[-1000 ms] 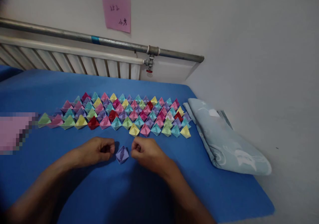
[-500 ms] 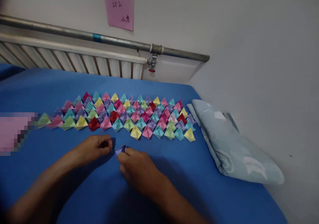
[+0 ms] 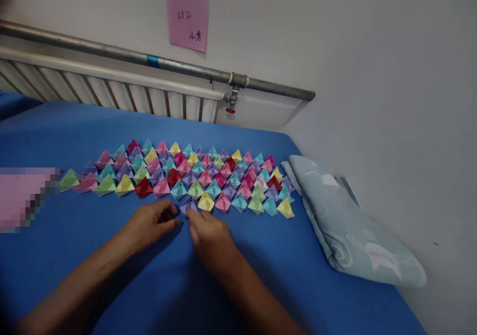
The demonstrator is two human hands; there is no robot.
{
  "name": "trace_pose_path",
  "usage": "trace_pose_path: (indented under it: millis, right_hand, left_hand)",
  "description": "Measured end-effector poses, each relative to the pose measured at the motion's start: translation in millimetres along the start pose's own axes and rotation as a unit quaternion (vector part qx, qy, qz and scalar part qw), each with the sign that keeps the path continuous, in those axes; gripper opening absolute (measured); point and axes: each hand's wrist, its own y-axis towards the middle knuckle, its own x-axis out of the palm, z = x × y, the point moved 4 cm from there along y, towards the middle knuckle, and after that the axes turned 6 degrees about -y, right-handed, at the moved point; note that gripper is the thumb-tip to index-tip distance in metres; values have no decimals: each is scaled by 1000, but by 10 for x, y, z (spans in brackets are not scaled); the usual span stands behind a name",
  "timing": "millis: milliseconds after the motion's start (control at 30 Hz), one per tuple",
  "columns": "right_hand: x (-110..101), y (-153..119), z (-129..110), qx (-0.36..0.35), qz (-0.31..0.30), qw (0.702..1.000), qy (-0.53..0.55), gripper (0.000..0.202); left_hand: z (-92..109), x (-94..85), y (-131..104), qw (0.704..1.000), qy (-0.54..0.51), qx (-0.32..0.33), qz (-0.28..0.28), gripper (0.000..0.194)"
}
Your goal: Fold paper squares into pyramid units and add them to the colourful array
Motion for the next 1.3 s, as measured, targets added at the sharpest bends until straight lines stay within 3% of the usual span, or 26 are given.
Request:
trace_pose_path:
  millis: [233, 667, 1000, 1200, 1300]
  right_hand:
    - [19, -101, -2, 13, -64, 996, -60, 17]
    - [77, -40, 3, 41, -56, 991, -112, 35]
    - [82, -25, -25, 41, -59, 990, -123, 36]
    - [-36, -91, 44, 62, -71, 993, -76, 17]
    - [-136, -108, 169, 97, -64, 987, -108, 17]
  left_hand:
    - [29, 83, 4, 996, 82, 36, 30, 21]
    - [-17, 116, 50, 991, 111, 35, 60, 19]
    - [-2, 96, 47, 990, 108, 50, 80, 20]
    - [-9, 80, 51, 991, 96, 46, 80, 22]
    - [-15, 77, 47, 992, 88, 33, 82, 22]
